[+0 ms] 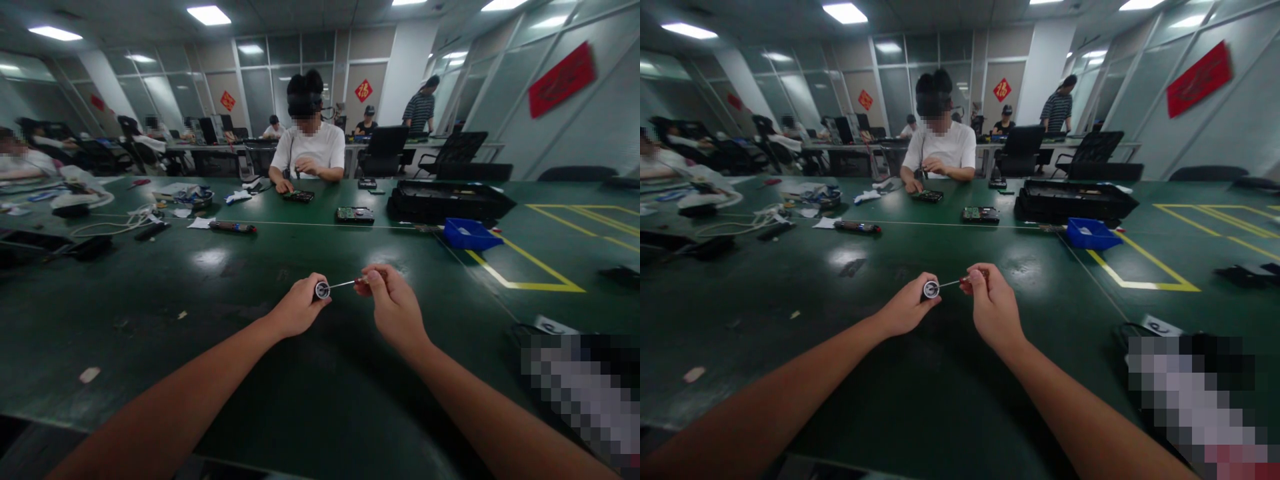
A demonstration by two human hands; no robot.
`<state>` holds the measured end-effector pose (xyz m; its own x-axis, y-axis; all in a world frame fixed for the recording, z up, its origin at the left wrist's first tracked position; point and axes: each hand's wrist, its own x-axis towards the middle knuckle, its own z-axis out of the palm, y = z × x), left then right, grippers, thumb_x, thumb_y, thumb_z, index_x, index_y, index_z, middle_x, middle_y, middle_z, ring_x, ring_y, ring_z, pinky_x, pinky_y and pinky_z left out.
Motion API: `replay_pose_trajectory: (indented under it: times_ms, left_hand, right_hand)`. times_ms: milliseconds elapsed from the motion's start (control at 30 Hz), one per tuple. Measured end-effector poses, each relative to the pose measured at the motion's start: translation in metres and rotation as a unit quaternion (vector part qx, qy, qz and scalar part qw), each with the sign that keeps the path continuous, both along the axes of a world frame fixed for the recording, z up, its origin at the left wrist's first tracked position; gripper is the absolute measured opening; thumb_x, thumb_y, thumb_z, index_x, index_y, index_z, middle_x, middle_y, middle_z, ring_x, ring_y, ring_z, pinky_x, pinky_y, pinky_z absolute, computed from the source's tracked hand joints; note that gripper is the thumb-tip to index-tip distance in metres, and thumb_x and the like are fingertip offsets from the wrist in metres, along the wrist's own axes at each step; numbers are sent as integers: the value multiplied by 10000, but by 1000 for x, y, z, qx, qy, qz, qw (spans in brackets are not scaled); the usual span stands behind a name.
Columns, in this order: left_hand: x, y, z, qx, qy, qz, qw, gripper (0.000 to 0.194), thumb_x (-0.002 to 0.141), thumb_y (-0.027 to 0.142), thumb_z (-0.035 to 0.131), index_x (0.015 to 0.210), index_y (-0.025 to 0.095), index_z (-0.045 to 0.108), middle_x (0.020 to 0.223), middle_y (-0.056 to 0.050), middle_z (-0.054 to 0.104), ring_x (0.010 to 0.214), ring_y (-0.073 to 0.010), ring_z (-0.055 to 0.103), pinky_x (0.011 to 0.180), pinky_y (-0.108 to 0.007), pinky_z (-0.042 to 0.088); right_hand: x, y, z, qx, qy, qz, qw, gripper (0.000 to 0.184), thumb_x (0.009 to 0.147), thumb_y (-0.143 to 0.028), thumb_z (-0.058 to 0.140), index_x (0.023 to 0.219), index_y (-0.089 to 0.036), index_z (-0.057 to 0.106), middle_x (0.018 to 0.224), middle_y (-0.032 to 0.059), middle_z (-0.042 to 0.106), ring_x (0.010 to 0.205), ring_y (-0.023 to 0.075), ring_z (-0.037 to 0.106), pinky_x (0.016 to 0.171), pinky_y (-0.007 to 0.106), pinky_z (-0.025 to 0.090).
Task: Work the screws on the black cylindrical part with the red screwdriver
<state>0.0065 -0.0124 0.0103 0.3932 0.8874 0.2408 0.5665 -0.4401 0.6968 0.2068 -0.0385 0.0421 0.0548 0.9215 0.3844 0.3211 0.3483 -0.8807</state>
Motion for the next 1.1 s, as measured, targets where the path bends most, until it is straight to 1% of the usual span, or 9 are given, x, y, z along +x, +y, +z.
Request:
replay_pose_trajectory:
  times_ms: [100, 300, 467, 567, 633, 733, 900, 967, 1100]
  left_hand:
    - [0, 0, -1, 6, 0, -1, 1000, 164, 897, 232, 601, 1041, 203, 527, 962, -17, 618, 886, -188, 564, 761, -312, 416]
    - [-2, 3, -4, 11, -3, 3, 1000, 172, 893, 216, 600, 1047, 207, 524, 960, -17, 621, 887, -185, 569, 766, -307, 420]
    - [-2, 4, -5, 5, -3, 4, 1000, 164, 892, 223, 605, 1033, 209, 522, 961, -16, 618, 890, -187, 567, 767, -311, 420]
    - [-2, 3, -5, 0, 1, -2, 1000, 178, 900, 240, 597, 1057, 209, 520, 979, -23, 618, 896, -191, 566, 769, -316, 422]
    - [-2, 2, -4, -4, 4, -3, 1000, 187, 901, 245, 596, 1068, 208, 521, 987, -26, 619, 898, -193, 567, 770, -317, 425]
    - [-2, 1, -2, -11, 2, 1, 1000, 178, 900, 242, 592, 1060, 206, 522, 985, -24, 617, 890, -190, 567, 768, -317, 428]
    - [-2, 1, 0, -14, -4, -1, 1000, 137, 900, 235, 588, 1018, 205, 526, 951, -10, 609, 857, -178, 562, 746, -310, 424]
    - [-2, 1, 0, -15, 0, -1, 1000, 138, 900, 234, 587, 1020, 203, 528, 945, -11, 608, 854, -177, 561, 743, -310, 425]
    - [-2, 2, -3, -5, 2, -2, 1000, 162, 894, 229, 596, 1036, 204, 523, 956, -15, 607, 873, -181, 562, 756, -312, 426]
  right_hand:
    - [0, 2, -1, -14, 21, -10, 1000, 257, 977, -409, 462, 1002, -188, 592, 860, 62, 686, 770, 190, 676, 746, 357, 544]
    - [0, 4, -1, -24, 16, 33, 999, 285, 964, -432, 495, 1035, -184, 618, 887, 67, 716, 789, 186, 697, 757, 342, 549]
    - [3, -2, 5, 32, -125, -12, 992, 294, 920, -471, 576, 869, -199, 677, 735, 27, 719, 660, 165, 671, 623, 286, 479]
    - [5, -5, 6, 76, -214, -53, 972, 380, 879, -515, 621, 664, -202, 627, 556, -8, 627, 488, 133, 557, 517, 274, 383]
    - [6, -5, 6, 89, -234, -61, 966, 419, 877, -530, 620, 614, -206, 587, 503, -20, 577, 446, 123, 513, 488, 271, 350]
    - [5, -6, 6, 81, -226, -41, 970, 336, 900, -497, 603, 728, -210, 637, 577, -6, 631, 497, 141, 565, 505, 273, 385]
    - [3, -9, 9, 79, -200, 34, 976, 191, 939, -329, 535, 1044, -212, 645, 919, 59, 735, 806, 207, 689, 702, 329, 504]
    - [4, -9, 10, 79, -203, 49, 975, 197, 940, -324, 528, 1058, -212, 638, 908, 54, 730, 801, 206, 686, 719, 334, 506]
    - [3, -9, 10, 53, -218, 32, 974, 277, 984, -401, 451, 963, -218, 658, 669, 6, 656, 589, 174, 625, 588, 307, 445]
